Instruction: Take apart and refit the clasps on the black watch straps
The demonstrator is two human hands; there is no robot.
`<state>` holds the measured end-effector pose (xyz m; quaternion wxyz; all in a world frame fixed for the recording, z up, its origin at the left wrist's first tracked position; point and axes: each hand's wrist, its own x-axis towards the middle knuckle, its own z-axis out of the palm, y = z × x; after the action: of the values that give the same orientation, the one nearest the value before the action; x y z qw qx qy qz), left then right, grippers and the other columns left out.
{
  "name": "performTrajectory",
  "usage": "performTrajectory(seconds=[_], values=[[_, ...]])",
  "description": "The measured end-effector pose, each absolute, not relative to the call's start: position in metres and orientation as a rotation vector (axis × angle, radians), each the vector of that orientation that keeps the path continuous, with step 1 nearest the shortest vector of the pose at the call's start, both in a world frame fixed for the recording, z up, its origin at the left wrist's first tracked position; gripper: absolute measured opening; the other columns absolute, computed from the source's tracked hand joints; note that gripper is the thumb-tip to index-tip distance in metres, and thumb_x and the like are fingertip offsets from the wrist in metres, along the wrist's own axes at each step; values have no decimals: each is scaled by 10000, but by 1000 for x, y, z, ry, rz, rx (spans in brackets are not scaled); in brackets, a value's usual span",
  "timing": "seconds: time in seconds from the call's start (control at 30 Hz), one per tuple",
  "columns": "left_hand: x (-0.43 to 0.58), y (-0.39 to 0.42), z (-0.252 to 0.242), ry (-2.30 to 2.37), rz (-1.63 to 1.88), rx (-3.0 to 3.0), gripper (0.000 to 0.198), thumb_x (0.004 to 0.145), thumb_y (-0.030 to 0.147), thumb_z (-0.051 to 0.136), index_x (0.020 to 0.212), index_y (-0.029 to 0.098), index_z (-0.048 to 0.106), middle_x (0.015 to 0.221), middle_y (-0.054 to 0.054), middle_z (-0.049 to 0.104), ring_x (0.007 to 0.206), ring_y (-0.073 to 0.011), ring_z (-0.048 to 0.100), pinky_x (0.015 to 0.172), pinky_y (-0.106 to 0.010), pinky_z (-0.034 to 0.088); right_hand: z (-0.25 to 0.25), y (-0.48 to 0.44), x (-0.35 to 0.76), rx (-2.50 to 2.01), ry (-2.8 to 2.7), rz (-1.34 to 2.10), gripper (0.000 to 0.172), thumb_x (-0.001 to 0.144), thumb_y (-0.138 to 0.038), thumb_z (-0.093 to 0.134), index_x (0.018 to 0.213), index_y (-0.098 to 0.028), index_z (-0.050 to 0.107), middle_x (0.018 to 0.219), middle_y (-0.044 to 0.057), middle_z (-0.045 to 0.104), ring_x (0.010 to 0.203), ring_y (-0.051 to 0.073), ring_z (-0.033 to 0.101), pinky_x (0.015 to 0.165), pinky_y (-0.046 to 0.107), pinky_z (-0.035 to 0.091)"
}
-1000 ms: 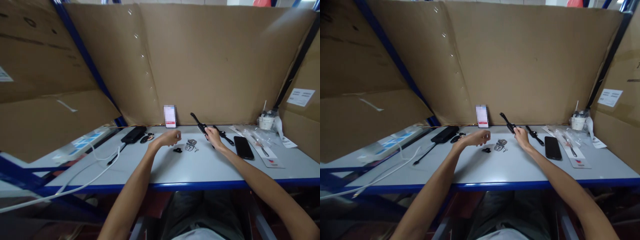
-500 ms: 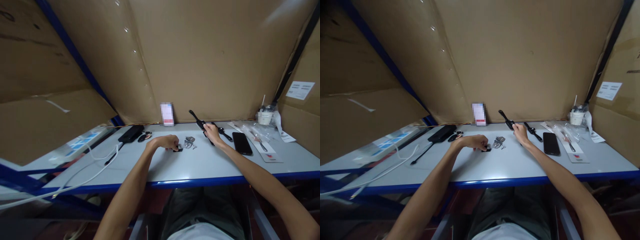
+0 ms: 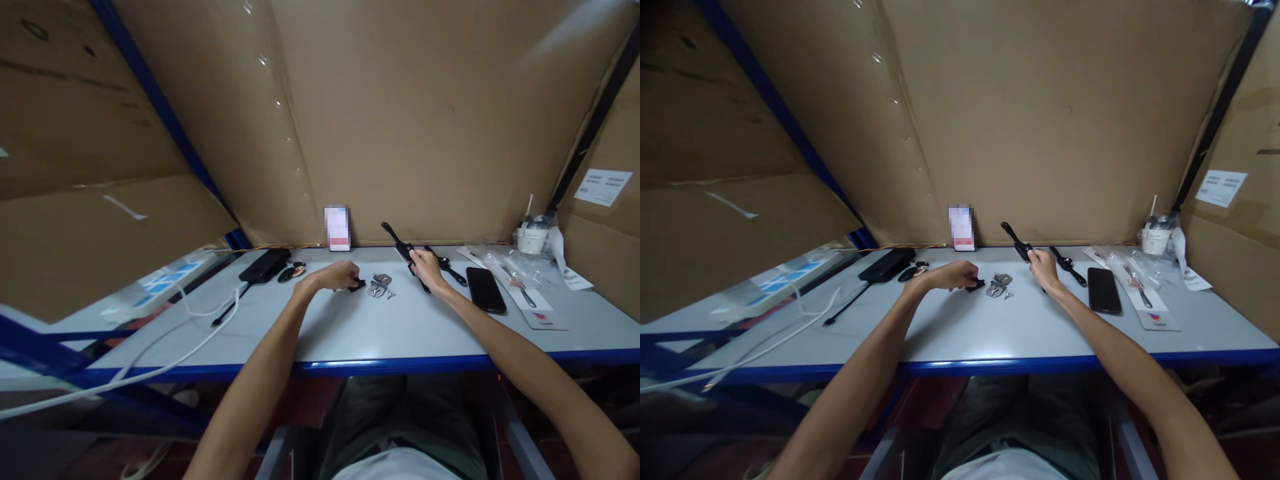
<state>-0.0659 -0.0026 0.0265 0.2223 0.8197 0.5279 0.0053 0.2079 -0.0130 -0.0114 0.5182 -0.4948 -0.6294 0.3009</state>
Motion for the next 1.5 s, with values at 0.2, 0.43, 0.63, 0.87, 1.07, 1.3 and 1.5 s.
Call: performTrajectory(seconds=[0.2,0.43,0.63,0.87,1.07,1.3,1.5], values=[[-54,-4,25,1541,363,2509,193,770,211,635,956,191,683,876,-57,715,748,-177,610,636,-244,391,-16,-9,208,-1218,-1526,705,518,865,-662,426,667,-200,552,450,-29,425,457,141,434,492,260,312],[-11,-39,29,1127,301,2619,209,843,307,646,1011,213,727,813,-31,705,699,-162,593,665,-253,377,-17,-9,207,-1246,-1543,678,473,871,-582,422,655,-190,574,481,-16,481,472,132,434,523,261,322],[-1,-44,19,1179,178,2708,152,829,296,657,946,221,719,855,-48,715,719,-187,597,626,-265,335,-18,-10,205,-1239,-1551,663,429,890,-500,408,641,-191,567,479,-14,486,486,137,448,543,261,333],[2,-44,17,1157,156,2714,184,826,197,600,971,223,710,896,-54,730,748,-195,622,630,-266,351,-20,-9,205,-1234,-1568,649,424,900,-476,411,638,-187,578,485,-9,503,502,144,481,561,259,349],[6,-46,10,1023,241,2767,180,843,165,564,942,220,704,993,-67,710,823,-206,632,692,-278,404,-19,-10,204,-1250,-1575,655,418,908,-460,412,648,-185,589,484,-9,505,503,147,485,556,259,350],[11,-46,11,1128,453,2745,133,837,168,545,876,166,672,937,-89,680,764,-182,598,677,-278,415,-19,-8,204,-1260,-1581,677,402,906,-443,420,657,-181,598,478,-10,494,501,148,484,549,255,343],[7,-38,20,1186,959,2302,122,808,135,499,844,164,613,688,3,634,632,-121,566,632,-232,411,-21,-11,201,-1288,-1627,682,388,918,-401,434,649,-180,606,478,-18,495,501,147,485,557,256,331]])
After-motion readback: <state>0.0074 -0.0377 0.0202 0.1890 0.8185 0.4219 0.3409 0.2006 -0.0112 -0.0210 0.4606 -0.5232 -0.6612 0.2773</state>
